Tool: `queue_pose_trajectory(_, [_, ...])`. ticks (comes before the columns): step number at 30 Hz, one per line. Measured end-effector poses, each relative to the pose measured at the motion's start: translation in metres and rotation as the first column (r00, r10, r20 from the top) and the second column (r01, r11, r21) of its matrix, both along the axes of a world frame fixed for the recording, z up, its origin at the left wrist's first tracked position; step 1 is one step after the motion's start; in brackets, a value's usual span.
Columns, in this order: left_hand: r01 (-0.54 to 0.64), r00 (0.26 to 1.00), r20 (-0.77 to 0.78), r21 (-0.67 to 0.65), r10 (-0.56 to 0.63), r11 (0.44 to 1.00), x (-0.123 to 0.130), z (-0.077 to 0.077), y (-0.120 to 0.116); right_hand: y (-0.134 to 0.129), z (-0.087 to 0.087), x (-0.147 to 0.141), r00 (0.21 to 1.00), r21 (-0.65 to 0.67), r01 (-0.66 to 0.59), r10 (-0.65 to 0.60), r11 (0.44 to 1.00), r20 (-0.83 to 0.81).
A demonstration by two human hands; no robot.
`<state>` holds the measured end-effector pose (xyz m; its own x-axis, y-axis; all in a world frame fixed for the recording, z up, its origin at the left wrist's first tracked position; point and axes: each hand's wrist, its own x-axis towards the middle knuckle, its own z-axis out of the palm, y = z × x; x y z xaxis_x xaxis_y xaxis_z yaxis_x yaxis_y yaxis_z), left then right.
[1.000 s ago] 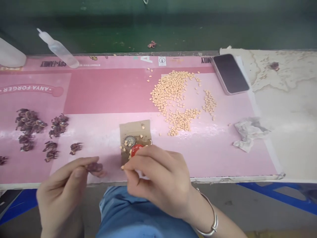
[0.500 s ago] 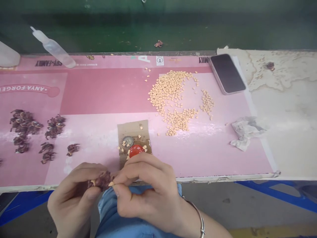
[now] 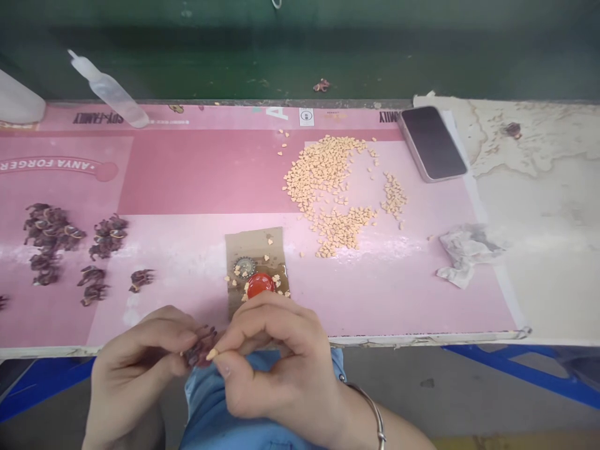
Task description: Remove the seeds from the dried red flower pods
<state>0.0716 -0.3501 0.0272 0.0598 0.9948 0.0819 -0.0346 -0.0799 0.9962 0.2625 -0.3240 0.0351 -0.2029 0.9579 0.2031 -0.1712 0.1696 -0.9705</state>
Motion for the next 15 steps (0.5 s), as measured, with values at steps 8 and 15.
queue_pose_trajectory(8, [-0.091, 0.99, 0.111, -0.009, 0.091, 0.996, 0.006, -0.002, -0.001, -0.003, -0.003, -0.004, 0.999, 0.009, -0.029, 0.029, 1.0, -0.015])
queue_pose_trajectory(15, [0.049, 0.956, 0.291, -0.214, 0.016, 0.976, 0.015, 0.007, -0.011, 0.007, 0.014, 0.005, 0.914, 0.346, 0.006, -0.145, 0.938, 0.379])
